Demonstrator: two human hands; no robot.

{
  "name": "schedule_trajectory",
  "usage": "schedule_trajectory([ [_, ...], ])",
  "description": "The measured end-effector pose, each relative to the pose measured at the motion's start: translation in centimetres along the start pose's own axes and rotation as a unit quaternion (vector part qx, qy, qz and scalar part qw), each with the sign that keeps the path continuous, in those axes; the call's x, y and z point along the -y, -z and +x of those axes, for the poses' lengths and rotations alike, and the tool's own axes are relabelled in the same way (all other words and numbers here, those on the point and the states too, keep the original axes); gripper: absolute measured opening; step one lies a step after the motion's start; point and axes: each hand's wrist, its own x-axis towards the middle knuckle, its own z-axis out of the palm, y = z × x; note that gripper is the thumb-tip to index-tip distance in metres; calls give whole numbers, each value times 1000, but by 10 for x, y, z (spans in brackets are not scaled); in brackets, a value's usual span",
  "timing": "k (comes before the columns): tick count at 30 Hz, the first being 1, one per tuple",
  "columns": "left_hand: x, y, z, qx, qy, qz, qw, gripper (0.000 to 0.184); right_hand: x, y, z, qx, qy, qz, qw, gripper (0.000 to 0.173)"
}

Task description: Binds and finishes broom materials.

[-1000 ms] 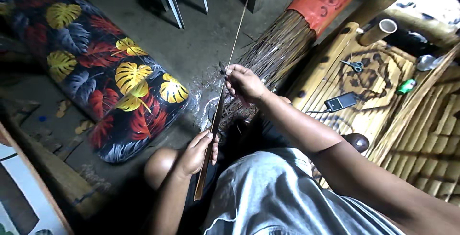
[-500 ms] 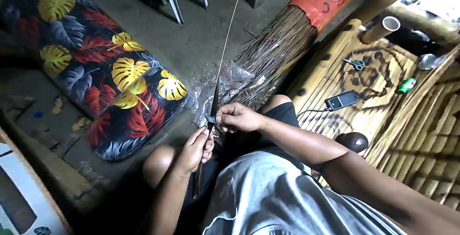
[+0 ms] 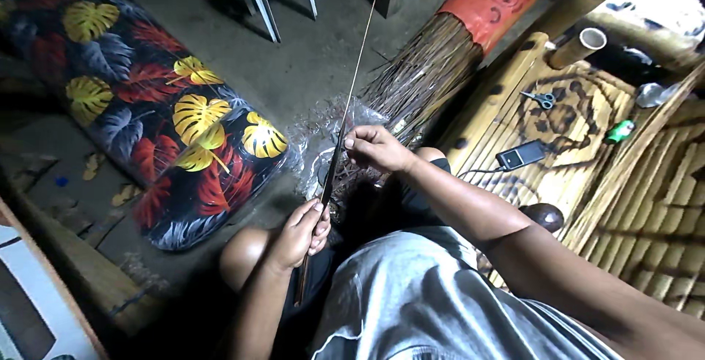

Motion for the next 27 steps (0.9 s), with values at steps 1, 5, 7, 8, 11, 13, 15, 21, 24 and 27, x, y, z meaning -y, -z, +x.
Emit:
schedule_trajectory([
  [1,0,0,0,2,0,-1,1000,35,2,2,2,-11,-3,-6,1000,24],
  [5,0,1,0,7,3,-5,1000,35,5,10,10,-60,-17,5,998,24],
  [7,1,1,0,12,8,-7,1000,35,6,16,15,-91,-17,17,996,24],
  [8,2,2,-1,14,11,-10,1000,35,7,21,17,-109,-15,21,994,25],
  [11,3,3,0,19,13,-17,1000,35,15,31,21,-131,-14,21,991,24],
  [13,3,3,0,21,11,-22,999,36,21,28,16,-98,-32,19,994,25],
  [15,3,4,1,24,9,-26,999,38,23,15,7,-48,-64,21,997,26],
  [21,3,7,0,43,21,-53,997,44,10,-31,-26,45,-108,79,990,26],
  [24,3,11,0,75,29,-81,993,47,0,-21,-18,45,-39,70,996,23],
  [27,2,12,0,100,35,-101,989,47,-1,-11,-9,10,-10,58,998,24],
])
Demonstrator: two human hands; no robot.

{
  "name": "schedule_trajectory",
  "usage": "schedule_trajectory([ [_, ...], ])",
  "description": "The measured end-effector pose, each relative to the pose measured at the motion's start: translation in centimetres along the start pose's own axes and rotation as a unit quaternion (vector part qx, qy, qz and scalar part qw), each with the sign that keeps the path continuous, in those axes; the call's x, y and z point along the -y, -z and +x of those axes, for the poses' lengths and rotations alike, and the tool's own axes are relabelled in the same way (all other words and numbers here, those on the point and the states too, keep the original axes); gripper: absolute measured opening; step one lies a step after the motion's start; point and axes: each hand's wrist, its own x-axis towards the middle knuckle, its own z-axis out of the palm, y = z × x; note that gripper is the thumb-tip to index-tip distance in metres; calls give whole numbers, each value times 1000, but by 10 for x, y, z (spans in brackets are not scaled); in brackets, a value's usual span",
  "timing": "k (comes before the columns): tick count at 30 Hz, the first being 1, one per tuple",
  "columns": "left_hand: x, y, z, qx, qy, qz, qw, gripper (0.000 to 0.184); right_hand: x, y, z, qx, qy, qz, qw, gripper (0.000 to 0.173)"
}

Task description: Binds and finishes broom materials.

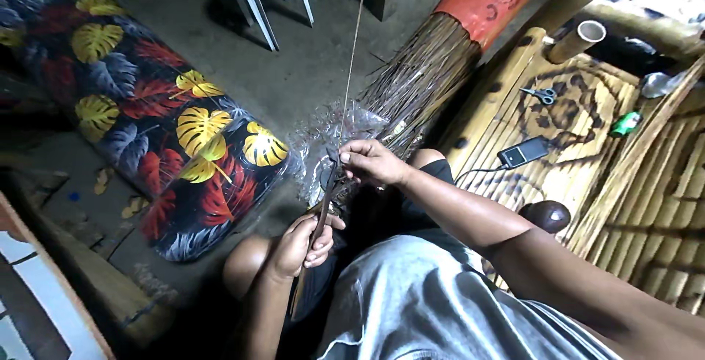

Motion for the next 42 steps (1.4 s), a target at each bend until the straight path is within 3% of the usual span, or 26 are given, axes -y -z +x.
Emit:
schedule_trajectory([
  [12,1,1,-1,24,2,-21,999,46,23,44,33,-90,7,37,995,24],
  [25,0,-2,-2,12,29,-3,999,41,54,101,66,-259,-31,128,957,30],
  [28,0,-4,1,-12,14,9,1000,38,48,70,48,-182,-67,68,979,40],
  [31,0,-7,5,-52,6,53,997,37,27,27,27,-84,-115,79,987,28],
  [33,1,-8,6,-76,8,92,993,36,17,18,24,-88,-118,86,985,26],
  [37,5,-9,4,-121,7,130,984,34,23,37,39,-173,-111,33,978,25],
  [42,3,-12,4,-143,-8,117,983,34,30,24,27,-77,-137,-22,987,29],
])
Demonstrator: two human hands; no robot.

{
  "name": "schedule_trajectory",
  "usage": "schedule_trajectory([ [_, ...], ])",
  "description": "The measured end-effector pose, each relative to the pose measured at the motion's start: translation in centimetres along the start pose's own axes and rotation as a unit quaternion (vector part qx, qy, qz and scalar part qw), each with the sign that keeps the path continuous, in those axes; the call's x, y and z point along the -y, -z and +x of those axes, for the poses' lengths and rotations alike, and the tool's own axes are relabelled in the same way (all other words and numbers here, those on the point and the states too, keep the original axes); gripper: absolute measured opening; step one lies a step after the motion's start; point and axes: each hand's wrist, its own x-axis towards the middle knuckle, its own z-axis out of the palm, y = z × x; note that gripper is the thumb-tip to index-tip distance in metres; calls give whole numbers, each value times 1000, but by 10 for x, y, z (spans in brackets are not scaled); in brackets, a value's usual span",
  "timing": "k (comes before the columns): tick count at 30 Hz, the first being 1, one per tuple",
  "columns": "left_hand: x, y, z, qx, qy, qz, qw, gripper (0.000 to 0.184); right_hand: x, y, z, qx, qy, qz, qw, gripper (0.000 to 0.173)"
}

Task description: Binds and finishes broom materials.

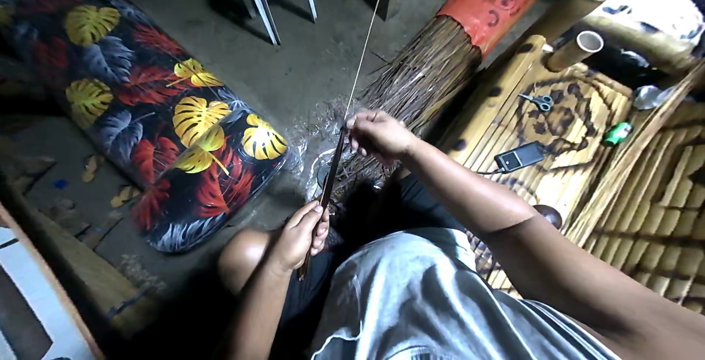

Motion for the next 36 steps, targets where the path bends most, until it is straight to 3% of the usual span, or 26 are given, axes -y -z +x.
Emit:
schedule_trajectory([
  [5,0,-2,3,-31,-9,10,999,33,-19,-40,-40,116,-38,9,992,29],
  [9,0,-2,3,-24,-14,6,1000,33,-33,-55,-48,167,-3,1,986,30],
  [17,-3,-1,1,15,-15,-27,999,34,-35,-39,-28,112,145,-55,982,25],
  [29,0,0,-2,39,-19,-23,999,33,-16,9,-6,-58,111,6,992,27],
  [36,-1,-3,1,-10,-27,-6,1000,31,-29,-46,-44,142,34,-23,989,26],
])
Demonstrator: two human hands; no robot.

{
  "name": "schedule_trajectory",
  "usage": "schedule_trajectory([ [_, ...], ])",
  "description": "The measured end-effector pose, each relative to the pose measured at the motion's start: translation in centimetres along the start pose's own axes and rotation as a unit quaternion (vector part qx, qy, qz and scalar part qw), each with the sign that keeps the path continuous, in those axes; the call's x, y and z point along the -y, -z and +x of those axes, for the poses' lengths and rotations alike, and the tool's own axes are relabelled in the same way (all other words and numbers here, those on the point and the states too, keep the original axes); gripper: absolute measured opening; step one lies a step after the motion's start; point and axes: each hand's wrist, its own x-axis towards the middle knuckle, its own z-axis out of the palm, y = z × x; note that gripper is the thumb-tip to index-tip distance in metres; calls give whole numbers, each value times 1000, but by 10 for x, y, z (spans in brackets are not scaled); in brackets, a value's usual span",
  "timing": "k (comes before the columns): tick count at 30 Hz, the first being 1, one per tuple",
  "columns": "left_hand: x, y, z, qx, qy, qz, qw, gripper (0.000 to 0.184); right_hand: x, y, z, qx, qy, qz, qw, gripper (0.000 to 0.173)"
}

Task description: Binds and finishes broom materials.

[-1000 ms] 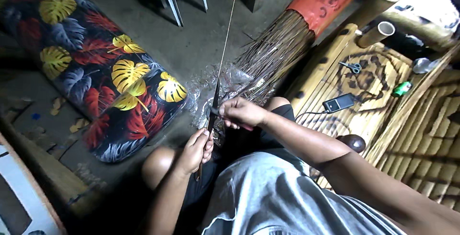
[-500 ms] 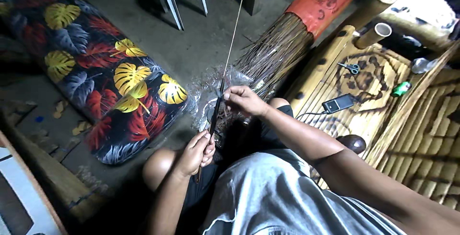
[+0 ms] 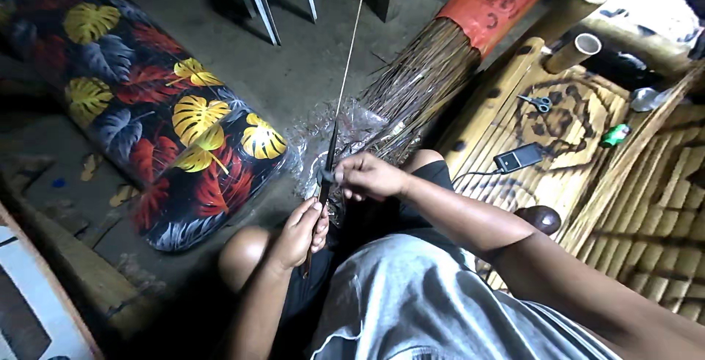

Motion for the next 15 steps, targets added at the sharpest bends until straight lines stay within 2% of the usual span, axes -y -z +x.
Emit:
schedule_trajectory([
  [2,1,0,0,-16,-1,-1,1000,32,-11,-15,-2,48,-6,3,999,27],
  [4,1,1,-1,-18,-2,-1,1000,33,-16,-20,-2,58,1,-4,998,28],
  [15,-2,2,-2,34,-10,-21,999,33,-11,5,9,-28,115,-47,992,26],
])
